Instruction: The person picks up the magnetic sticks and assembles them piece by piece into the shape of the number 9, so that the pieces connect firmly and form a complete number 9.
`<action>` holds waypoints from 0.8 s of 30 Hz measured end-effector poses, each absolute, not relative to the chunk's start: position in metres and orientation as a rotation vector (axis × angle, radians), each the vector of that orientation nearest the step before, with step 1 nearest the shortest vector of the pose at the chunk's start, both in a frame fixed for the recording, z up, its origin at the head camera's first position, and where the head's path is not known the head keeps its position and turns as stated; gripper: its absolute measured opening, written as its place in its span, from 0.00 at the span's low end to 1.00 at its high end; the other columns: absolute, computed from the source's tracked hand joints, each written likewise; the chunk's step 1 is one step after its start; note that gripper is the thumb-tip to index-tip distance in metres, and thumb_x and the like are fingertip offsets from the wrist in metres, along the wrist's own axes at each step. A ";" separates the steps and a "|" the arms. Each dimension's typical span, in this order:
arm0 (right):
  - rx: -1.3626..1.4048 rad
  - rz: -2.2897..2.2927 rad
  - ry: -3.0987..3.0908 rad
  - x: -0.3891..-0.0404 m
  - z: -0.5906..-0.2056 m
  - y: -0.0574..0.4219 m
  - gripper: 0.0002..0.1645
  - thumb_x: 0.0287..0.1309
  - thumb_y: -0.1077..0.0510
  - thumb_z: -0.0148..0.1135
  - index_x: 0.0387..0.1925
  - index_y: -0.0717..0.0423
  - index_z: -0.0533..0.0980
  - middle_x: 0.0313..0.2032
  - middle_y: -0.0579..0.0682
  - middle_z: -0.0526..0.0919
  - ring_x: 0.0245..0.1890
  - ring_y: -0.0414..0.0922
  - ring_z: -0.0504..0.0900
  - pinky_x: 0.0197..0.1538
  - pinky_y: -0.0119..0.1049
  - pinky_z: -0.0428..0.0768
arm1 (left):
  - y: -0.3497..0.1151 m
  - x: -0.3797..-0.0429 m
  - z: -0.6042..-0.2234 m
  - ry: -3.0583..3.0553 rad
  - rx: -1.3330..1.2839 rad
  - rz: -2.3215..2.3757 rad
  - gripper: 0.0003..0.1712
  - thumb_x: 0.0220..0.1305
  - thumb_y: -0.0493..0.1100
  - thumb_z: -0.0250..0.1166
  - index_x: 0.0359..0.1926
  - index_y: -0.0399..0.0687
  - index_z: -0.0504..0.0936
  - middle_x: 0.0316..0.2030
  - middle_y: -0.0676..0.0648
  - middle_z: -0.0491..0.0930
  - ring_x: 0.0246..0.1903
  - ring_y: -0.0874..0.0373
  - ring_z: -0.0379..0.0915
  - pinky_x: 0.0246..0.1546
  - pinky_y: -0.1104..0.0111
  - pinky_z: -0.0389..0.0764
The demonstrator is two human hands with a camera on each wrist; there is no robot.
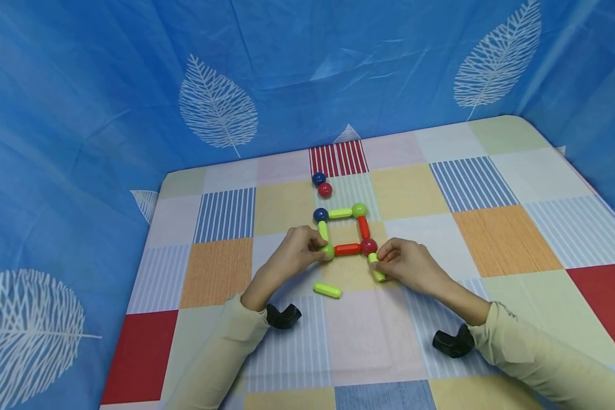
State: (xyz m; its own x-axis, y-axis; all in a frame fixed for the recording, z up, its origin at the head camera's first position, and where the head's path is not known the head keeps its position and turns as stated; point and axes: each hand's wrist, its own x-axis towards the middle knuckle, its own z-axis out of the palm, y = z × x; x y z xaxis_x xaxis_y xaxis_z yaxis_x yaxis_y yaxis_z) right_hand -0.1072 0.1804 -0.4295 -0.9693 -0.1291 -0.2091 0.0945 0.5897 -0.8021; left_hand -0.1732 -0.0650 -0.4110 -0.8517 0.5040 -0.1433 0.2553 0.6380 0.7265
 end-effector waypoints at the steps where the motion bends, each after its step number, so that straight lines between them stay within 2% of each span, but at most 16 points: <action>1: -0.023 -1.325 2.570 -0.107 -0.430 0.180 0.12 0.56 0.56 0.70 0.35 0.59 0.77 0.30 0.49 0.83 0.30 0.41 0.81 0.34 0.36 0.77 | -0.065 -0.173 -0.411 2.529 0.604 1.045 0.12 0.53 0.32 0.74 0.41 0.34 0.87 0.32 0.45 0.80 0.31 0.58 0.74 0.30 0.73 0.77; 24: -0.075 -1.325 2.539 -0.107 -0.431 0.181 0.12 0.58 0.54 0.69 0.33 0.57 0.77 0.29 0.47 0.82 0.30 0.41 0.81 0.33 0.35 0.75 | -0.065 -0.174 -0.411 2.535 0.602 1.038 0.13 0.53 0.33 0.75 0.41 0.34 0.87 0.32 0.46 0.81 0.31 0.58 0.74 0.30 0.73 0.77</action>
State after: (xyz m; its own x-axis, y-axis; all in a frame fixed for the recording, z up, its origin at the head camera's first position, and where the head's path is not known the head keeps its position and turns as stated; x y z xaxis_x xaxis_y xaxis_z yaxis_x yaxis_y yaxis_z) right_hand -0.1073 0.1811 -0.4312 -0.9607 -0.1719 -0.2181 0.0806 0.5792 -0.8112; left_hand -0.1737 -0.0647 -0.4111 -0.8541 0.4995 -0.1449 0.2546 0.6444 0.7211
